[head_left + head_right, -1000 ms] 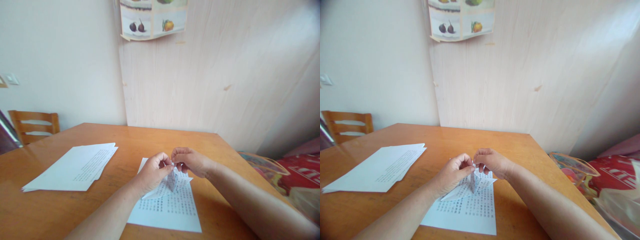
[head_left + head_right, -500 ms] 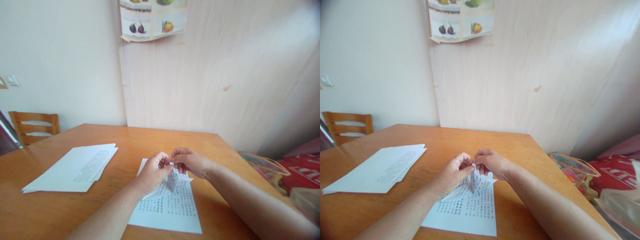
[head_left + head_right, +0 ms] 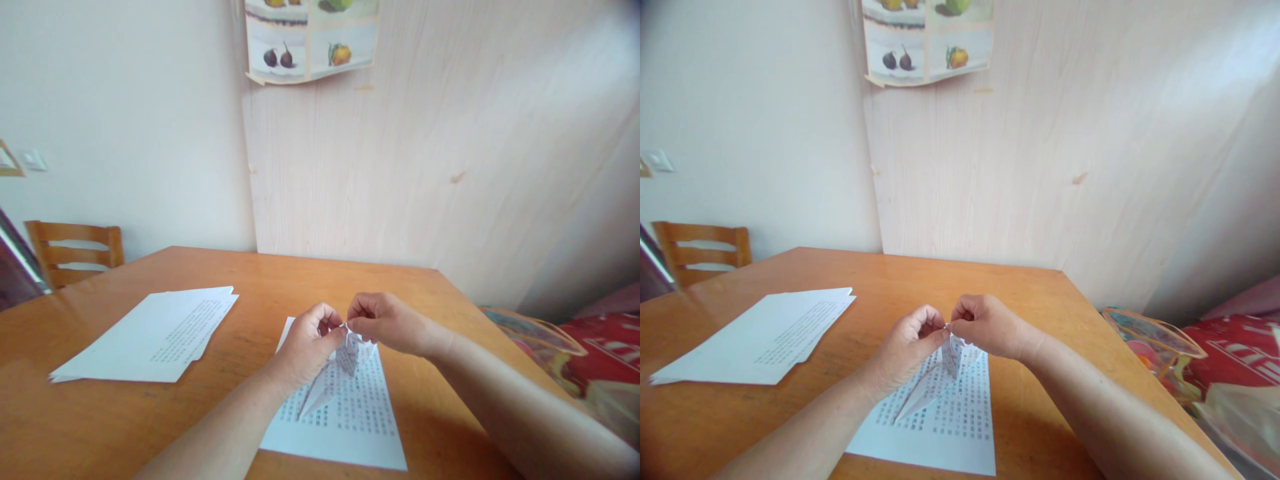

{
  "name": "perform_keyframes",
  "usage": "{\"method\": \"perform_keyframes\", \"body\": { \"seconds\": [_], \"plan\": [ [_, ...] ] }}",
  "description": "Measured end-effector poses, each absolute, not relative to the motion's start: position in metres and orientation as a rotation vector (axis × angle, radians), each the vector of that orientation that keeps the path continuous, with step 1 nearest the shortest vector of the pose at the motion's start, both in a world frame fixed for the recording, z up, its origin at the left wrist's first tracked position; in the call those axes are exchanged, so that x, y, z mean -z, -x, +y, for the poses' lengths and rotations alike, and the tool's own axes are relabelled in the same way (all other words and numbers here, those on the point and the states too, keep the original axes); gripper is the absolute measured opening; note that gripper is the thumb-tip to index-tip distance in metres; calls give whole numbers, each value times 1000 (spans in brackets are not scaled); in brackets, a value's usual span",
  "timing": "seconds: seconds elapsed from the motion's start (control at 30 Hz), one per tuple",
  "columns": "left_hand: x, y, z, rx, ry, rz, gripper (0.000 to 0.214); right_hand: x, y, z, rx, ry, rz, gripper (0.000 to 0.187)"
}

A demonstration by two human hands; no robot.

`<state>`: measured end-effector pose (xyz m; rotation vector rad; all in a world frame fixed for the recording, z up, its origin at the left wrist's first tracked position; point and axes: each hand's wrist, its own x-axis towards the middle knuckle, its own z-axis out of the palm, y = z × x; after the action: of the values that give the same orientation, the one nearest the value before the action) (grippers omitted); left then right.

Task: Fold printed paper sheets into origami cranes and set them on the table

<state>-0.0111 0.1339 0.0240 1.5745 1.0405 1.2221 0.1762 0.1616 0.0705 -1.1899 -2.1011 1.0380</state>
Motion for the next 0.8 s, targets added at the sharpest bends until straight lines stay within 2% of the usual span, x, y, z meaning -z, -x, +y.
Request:
{"method": "perform_keyframes", "body": {
  "seconds": [0.23, 0.5, 0.8],
  "plan": [
    [-20, 12, 137, -1234, -1685, 1102, 16, -69, -169, 152, -683, 1251, -2217, 7],
    [-22, 11, 134, -1255, -1764, 1114, 1, -67, -167, 150, -546, 1244, -2255, 9],
    [-20, 12, 136, -1220, -1767, 1101, 4, -65, -168, 149, -429, 1179, -2297, 12]
  ]
}}
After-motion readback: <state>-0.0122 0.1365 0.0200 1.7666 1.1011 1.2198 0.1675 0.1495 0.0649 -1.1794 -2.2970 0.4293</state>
